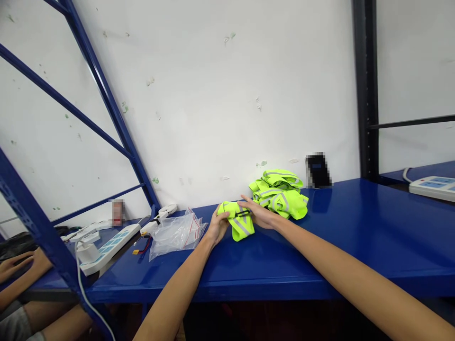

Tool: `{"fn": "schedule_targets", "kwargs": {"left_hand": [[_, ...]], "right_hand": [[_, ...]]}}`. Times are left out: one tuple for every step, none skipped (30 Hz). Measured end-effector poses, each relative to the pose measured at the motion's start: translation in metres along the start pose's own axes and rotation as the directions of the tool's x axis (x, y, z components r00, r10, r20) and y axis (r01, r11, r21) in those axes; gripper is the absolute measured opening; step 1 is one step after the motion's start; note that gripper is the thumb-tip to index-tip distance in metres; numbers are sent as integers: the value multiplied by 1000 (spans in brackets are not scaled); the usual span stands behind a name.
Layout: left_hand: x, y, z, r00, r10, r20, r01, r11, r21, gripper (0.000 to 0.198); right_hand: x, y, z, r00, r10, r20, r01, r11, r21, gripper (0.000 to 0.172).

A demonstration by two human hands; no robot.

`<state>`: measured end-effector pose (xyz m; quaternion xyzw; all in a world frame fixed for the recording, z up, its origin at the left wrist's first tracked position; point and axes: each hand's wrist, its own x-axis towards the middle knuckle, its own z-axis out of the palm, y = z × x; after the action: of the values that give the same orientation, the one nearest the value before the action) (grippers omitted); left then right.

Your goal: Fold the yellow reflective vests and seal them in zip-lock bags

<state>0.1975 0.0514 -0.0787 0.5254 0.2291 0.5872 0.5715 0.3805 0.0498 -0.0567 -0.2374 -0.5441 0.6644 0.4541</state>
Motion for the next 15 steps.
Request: {"fn": "schedule_targets", "kwargs": {"left_hand": [[-1, 0, 0, 1000, 1, 11, -2, 1000, 16, 44], [-1, 1, 0, 1000, 0, 23, -1, 999, 39, 47], [-1, 1, -1, 999, -1, 33, -2, 998, 69, 51], [0, 0, -2, 999, 0, 40, -4, 994, 109, 54], [0, 0, -3, 999, 3, 39, -9, 988, 156, 56], [1, -1, -4, 1000, 8, 31, -14, 978, 207, 57], [2, -1, -5, 1000, 21, 14, -24, 967, 254, 56], [3, -2, -6, 999, 39, -4, -36, 955, 293, 55], [4, -2, -7, 998, 61, -21, -51, 945, 324, 54], [5, -3, -8, 996, 86, -37, -68, 935, 348, 53], [6, -4, -9, 992, 112, -49, -86, 925, 371, 52], [6, -5, -9, 989, 137, -57, -104, 912, 397, 52], [6, -6, -10, 986, 158, -55, -119, 895, 429, 50], [6, -6, -10, 984, 175, -46, -134, 875, 465, 48], [6, -7, -10, 981, 190, -30, -149, 853, 501, 45]], "right_hand": [[0, 1, 0, 999, 38, 13, -39, 998, 43, 34], [1, 2, -1, 997, 65, 35, -67, 996, 66, 28], [1, 3, -2, 995, 83, 59, -88, 993, 79, 24], [1, 4, -3, 993, 95, 76, -102, 991, 90, 23], [1, 4, -4, 991, 104, 85, -112, 989, 101, 25], [1, 5, -4, 990, 108, 89, -117, 986, 115, 29], [1, 7, -4, 991, 105, 85, -116, 984, 135, 33], [2, 8, -3, 993, 96, 71, -107, 981, 160, 38], [3, 10, -2, 995, 85, 46, -92, 978, 185, 42], [3, 12, -1, 997, 73, 11, -73, 975, 209, 47], [4, 15, 1, 998, 60, -25, -53, 973, 226, 51], [5, 18, 3, 997, 48, -59, -33, 971, 235, 52], [6, 20, 5, 996, 35, -81, -15, 972, 236, 51], [7, 23, 6, 995, 22, -92, 0, 973, 230, 47], [9, 25, 7, 995, 13, -100, 10, 975, 220, 43]]}}
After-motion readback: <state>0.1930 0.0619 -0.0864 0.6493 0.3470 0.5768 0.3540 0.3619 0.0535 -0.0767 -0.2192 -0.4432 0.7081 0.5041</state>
